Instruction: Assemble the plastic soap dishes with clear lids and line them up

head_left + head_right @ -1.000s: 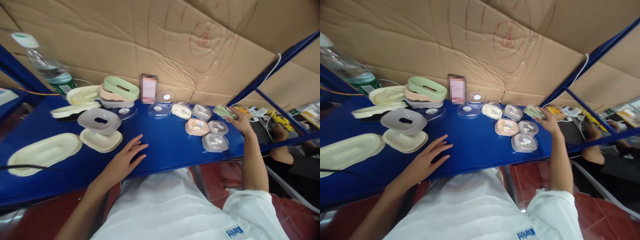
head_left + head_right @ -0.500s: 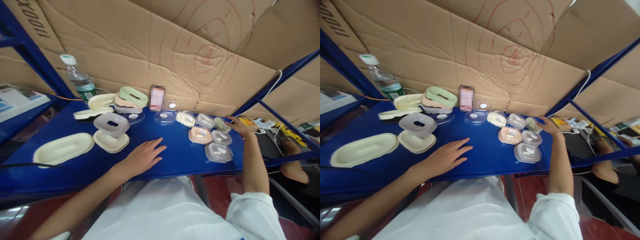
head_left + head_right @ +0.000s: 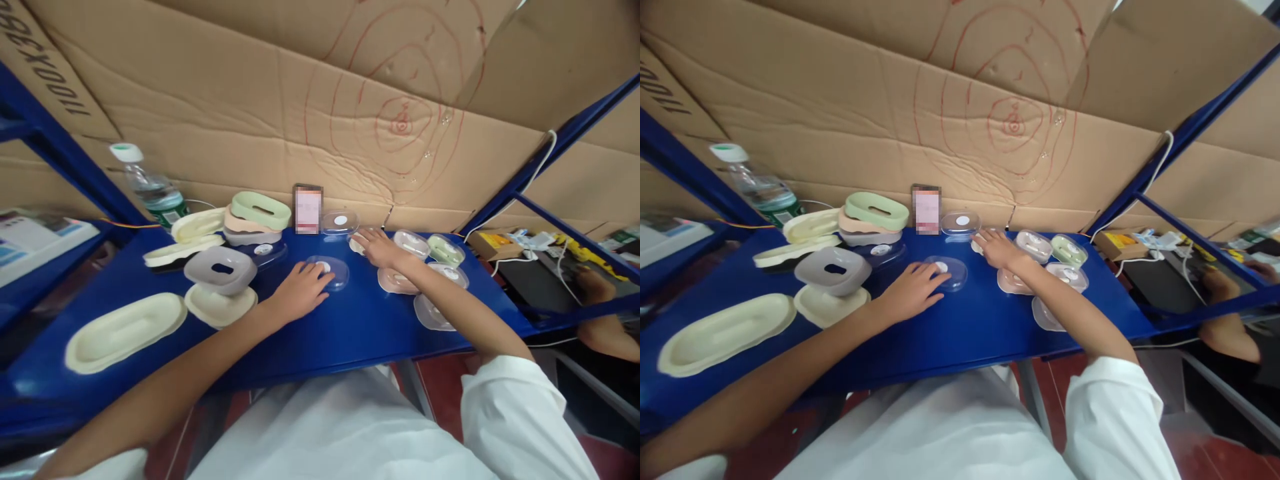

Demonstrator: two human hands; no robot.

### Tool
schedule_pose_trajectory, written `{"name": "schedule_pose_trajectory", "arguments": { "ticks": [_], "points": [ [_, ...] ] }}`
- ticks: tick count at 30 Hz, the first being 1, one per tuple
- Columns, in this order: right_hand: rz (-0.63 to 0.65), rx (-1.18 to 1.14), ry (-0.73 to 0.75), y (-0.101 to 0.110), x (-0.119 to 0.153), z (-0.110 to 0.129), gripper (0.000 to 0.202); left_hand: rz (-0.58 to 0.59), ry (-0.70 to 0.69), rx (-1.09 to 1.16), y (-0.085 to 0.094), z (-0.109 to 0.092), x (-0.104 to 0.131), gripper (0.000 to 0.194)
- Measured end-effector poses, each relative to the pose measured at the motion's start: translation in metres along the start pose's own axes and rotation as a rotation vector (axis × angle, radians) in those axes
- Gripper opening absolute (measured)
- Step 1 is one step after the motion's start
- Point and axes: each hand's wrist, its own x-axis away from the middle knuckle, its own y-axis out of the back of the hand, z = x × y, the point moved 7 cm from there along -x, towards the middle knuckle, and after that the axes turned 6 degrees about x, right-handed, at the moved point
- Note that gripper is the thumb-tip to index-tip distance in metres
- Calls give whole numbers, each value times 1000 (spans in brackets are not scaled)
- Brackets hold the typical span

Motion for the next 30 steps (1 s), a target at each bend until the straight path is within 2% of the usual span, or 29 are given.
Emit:
{"name": "schedule_pose_trajectory", "arguments": {
  "ticks": [3,7,11,15,18,20,21,22,24,26,28,30],
  "points": [
    [-10,58,1,4,-10,1,59,25,-56,29,1,5,15,43],
    [-45,130,-90,22,-26,-4,52,-37,-23,16,3,18,23,44],
    [4,160,-173,26,-35,-7,41,-41,17,-5,6,19,31,41],
    [19,178,-239,31,-28,-17,42,-31,49,-23,7,15,35,38],
    [31,196,-287,46,-7,-18,45,-65,47,-30,6,14,34,41],
    [3,226,-261,64,19,3,39,-96,44,-29,5,13,34,43],
    [-44,247,-207,75,36,22,34,-105,46,-31,5,13,34,44],
    [-140,255,-144,89,56,47,32,-108,54,-35,5,13,34,43],
    [-446,196,-55,120,102,97,34,-113,79,-44,7,15,34,41],
    [-697,74,133,138,145,143,33,-140,113,-39,13,19,34,43],
    [-792,-34,342,137,167,172,27,-194,163,-16,24,27,35,48],
    [-747,-113,429,119,158,174,22,-271,232,-3,37,42,37,48]
  ]
}}
